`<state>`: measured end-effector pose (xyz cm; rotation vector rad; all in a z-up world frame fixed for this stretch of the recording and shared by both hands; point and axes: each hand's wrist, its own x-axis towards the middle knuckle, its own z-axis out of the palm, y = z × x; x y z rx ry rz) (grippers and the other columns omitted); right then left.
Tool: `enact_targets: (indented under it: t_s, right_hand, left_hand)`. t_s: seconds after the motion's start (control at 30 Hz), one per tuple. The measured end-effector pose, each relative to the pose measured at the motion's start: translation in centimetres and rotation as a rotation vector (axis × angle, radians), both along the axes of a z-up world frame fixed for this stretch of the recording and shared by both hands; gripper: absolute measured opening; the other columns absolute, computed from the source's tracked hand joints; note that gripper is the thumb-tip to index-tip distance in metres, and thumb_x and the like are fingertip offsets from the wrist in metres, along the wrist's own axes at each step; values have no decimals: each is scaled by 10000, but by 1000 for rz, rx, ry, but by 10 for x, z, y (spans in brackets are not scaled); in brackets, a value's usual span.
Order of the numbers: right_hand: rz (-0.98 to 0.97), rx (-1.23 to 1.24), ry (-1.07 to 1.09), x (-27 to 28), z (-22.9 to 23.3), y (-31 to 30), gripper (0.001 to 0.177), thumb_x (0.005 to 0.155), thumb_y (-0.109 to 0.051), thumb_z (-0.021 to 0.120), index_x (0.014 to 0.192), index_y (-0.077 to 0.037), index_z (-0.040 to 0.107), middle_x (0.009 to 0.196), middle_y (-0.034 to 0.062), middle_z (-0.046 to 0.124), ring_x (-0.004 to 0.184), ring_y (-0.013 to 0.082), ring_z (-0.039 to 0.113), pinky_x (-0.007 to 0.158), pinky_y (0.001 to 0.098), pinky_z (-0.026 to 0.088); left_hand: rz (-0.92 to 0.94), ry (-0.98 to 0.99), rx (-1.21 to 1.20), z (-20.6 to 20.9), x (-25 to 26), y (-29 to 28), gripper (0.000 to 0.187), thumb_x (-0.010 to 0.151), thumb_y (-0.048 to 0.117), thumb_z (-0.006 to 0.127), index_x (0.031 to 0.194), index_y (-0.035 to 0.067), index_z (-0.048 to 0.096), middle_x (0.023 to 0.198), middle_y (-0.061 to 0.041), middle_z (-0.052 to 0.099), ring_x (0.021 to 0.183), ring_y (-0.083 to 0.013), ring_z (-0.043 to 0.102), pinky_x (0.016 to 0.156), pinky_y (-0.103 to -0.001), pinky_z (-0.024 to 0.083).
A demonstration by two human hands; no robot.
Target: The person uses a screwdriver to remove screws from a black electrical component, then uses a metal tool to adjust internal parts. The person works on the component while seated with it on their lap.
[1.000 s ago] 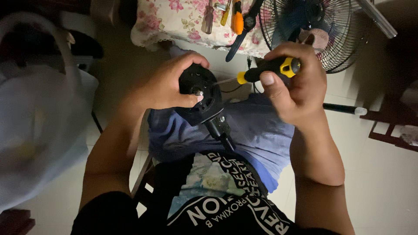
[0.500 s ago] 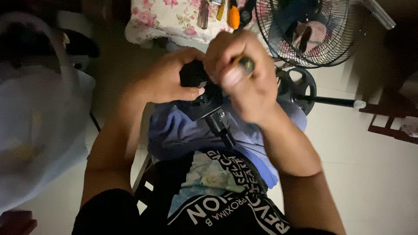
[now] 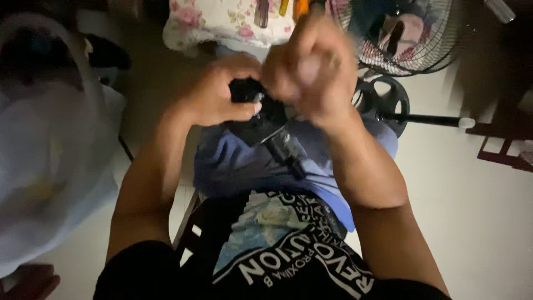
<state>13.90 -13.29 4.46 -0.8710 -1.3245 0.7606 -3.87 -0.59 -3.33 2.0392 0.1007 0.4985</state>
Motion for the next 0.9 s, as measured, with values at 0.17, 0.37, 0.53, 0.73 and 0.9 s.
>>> enact_targets:
  t_s: [0.17, 0.37, 0.53, 0.73, 0.9]
  right_hand:
    - [195, -116, 259, 6, 6, 5, 393, 1058, -449, 514, 965, -70, 469, 698, 60, 462, 528, 136, 443, 509, 287, 364]
    - [84, -96, -220, 7, 59, -14, 257, 1193, -298, 545, 1147, -51, 491, 1052, 89, 559, 902, 156, 541, 833, 260, 446]
    - [-211, -211, -159, -30, 64, -28, 259, 1175, -194, 604, 1238, -10, 433, 1104, 63, 533, 903, 125, 513, 832, 238, 441]
    - [-348, -55, -48, -40, 58, -16, 276, 1237, -274, 486, 1110, -32, 451, 918, 87, 581, 676, 129, 516, 650, 238, 433]
    - [-342, -37, 90, -36, 49, 0, 415, 1217, -299, 454, 934, 5, 440, 647, 119, 469, 490, 151, 400, 494, 264, 331]
  left_hand:
    - [-87, 35, -57, 0, 5, -1, 367, 798, 180, 798, 1138, 70, 716, 1217, -85, 676, 1167, -258, 648, 1028, -392, 505]
    - [-41, 64, -16, 1, 6, 8, 356, 800, 200, 780, 1146, 117, 768, 1278, -82, 669, 1204, -265, 647, 1044, -394, 504]
    - [-47, 68, 35, 2, 5, 9, 348, 824, 228, 807, 1153, 126, 754, 1314, -78, 660, 1228, -281, 632, 1036, -395, 494]
    - [-45, 54, 0, 6, 7, 5, 358, 814, 183, 831, 1158, 140, 740, 1283, -69, 653, 1219, -269, 641, 1024, -386, 506]
    - [-50, 73, -132, 5, 9, 2, 450, 820, 142, 811, 1243, 121, 659, 1204, -59, 668, 1170, -207, 657, 1032, -362, 523]
